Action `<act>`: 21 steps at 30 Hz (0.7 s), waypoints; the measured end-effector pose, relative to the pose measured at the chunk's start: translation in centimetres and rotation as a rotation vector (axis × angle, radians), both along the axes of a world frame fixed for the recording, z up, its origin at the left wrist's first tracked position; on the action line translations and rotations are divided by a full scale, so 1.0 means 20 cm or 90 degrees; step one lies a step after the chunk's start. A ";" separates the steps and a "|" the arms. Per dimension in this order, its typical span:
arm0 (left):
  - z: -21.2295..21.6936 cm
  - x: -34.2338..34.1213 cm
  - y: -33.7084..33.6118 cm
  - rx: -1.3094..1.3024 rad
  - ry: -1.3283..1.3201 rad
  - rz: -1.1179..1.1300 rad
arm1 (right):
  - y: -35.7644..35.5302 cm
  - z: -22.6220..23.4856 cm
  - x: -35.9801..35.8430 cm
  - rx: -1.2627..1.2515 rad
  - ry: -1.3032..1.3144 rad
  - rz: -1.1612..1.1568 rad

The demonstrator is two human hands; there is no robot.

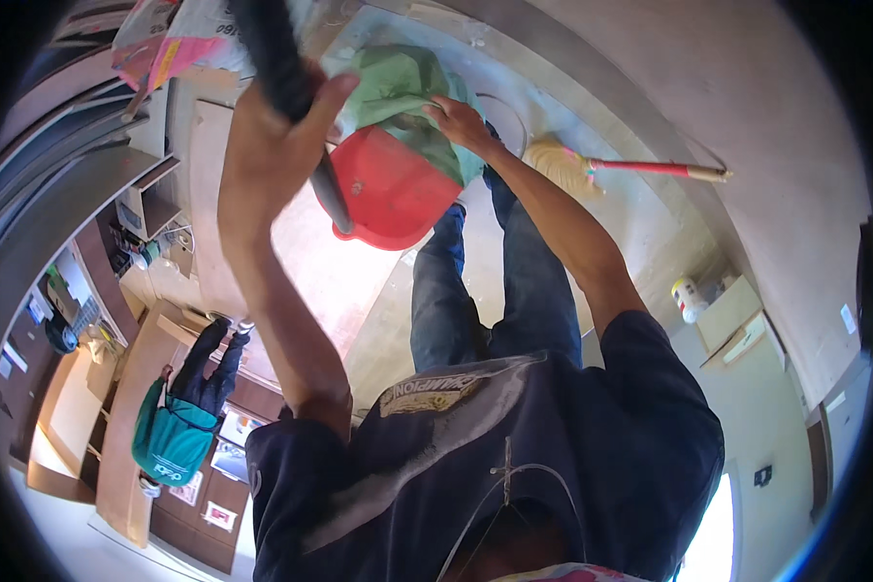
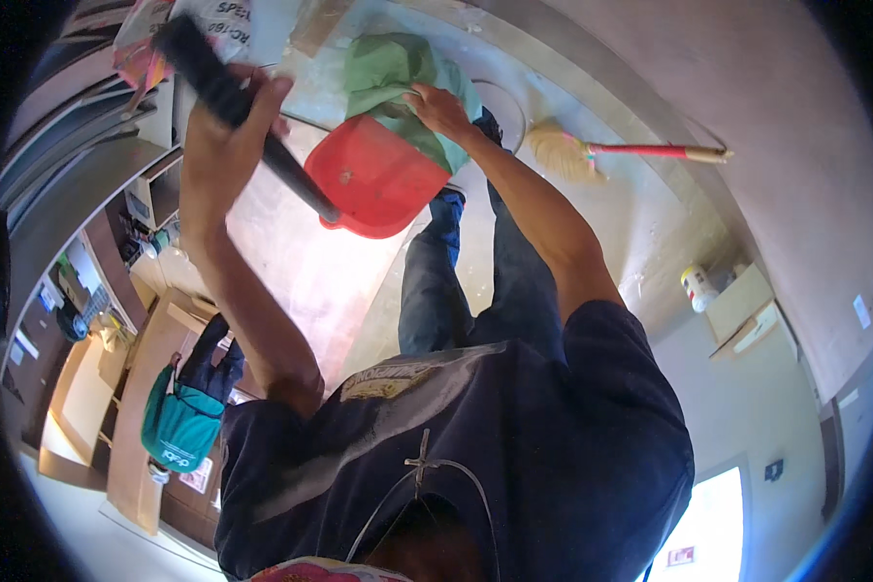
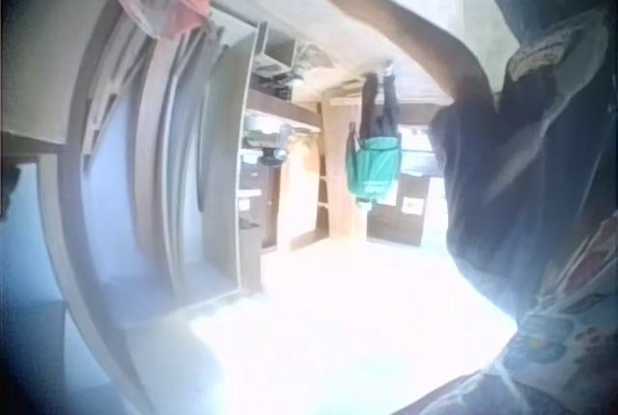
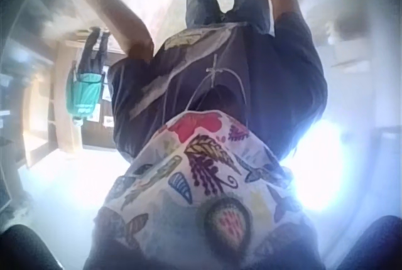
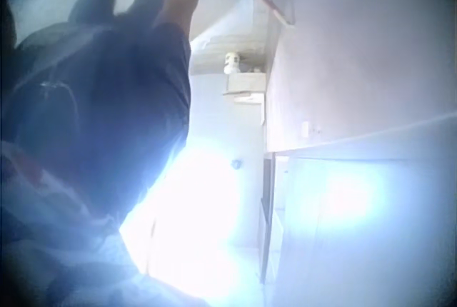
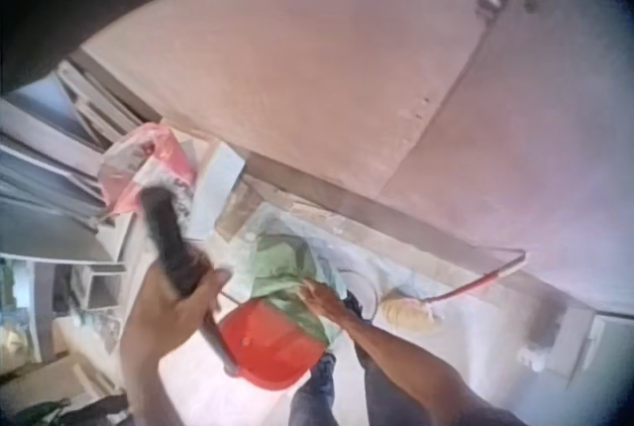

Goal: The person sweeps dust and wood debris from a floor using a broom and a dustpan, then empties the dustpan into a green sack.

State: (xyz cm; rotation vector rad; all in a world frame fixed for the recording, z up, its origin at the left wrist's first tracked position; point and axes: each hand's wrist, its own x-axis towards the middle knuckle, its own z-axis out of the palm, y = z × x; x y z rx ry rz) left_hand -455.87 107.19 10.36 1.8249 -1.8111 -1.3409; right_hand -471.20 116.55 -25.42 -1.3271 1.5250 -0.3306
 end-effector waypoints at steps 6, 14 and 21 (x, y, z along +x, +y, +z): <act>0.28 0.67 0.51 -0.002 0.081 0.275 | -0.16 0.04 0.09 -0.107 0.004 -0.066; 0.49 1.60 1.51 -0.152 0.221 0.441 | -0.59 0.15 0.28 -0.209 0.031 -0.210; 0.20 1.94 2.24 -0.034 0.175 0.830 | -0.50 0.64 0.91 -0.006 -0.368 -0.363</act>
